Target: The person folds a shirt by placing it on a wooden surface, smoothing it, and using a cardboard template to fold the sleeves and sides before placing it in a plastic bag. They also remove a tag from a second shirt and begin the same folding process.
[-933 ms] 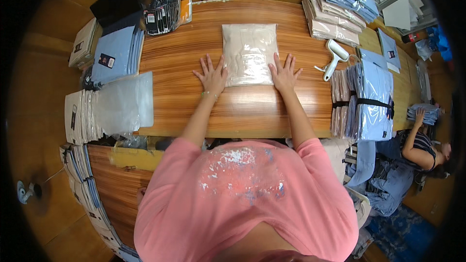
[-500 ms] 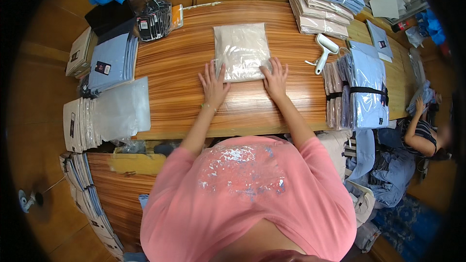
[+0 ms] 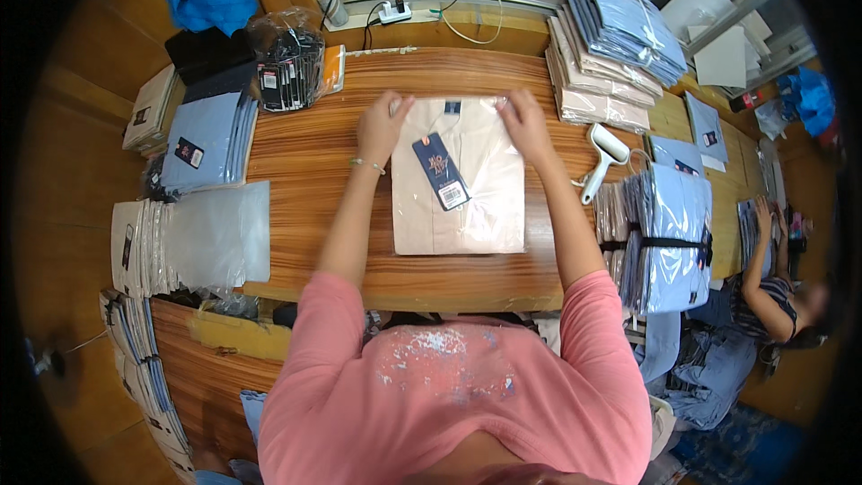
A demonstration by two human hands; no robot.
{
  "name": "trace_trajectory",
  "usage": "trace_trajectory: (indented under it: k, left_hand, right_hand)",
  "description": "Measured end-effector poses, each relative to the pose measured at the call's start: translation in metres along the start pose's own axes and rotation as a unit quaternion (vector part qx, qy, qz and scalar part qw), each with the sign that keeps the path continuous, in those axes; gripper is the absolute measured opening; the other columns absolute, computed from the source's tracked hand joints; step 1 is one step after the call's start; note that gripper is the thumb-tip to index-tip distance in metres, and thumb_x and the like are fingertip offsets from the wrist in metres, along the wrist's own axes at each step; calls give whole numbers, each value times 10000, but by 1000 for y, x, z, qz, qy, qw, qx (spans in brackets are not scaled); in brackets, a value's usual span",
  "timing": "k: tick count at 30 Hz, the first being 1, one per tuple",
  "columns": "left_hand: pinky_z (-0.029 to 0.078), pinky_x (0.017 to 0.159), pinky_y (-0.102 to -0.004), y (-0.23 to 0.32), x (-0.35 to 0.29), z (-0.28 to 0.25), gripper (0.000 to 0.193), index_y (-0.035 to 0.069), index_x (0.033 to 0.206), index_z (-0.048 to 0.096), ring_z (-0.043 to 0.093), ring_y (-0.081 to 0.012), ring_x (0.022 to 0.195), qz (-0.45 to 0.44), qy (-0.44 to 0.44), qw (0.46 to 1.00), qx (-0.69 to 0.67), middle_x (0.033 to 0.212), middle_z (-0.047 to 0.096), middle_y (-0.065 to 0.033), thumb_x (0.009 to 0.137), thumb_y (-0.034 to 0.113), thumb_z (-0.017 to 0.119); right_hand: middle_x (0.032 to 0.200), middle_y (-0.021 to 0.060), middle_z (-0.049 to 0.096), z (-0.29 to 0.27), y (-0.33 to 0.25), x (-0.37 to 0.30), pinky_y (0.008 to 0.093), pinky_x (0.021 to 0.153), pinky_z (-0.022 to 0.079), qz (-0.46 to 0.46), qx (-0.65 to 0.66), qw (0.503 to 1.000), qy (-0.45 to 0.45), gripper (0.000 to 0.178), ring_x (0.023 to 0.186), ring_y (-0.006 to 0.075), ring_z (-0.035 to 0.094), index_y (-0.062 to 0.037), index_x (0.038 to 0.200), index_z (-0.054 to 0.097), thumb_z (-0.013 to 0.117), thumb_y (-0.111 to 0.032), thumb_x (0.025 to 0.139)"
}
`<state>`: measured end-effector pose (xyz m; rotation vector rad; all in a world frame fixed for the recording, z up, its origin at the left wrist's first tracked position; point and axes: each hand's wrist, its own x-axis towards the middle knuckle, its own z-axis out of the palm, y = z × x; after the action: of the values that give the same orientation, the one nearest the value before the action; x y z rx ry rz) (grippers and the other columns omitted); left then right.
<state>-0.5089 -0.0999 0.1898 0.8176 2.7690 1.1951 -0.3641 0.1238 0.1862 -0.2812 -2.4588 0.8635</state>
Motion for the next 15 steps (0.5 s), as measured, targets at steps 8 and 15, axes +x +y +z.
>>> trace_trajectory:
  k: [8,15]
  left_hand:
    - [113,1056,-572,-23,-39,126,352,99,1177,583,285,-344,1299,15,52,996,75,1320,445,-143,924,301,445]
    - [79,1055,-572,-35,-35,131,320,140,1168,606,278,-327,1309,17,12,996,82,1305,489,-59,938,250,413]
  right_hand:
    - [1345,152,407,137,-17,-31,605,1039,100,111,-125,982,86,328,1315,320,283,-111,1171,581,505,-239,879]
    - [1332,132,446,162,-8,-33,602,1043,40,137,-144,980,27,332,1314,301,300,-106,1178,579,486,-246,892]
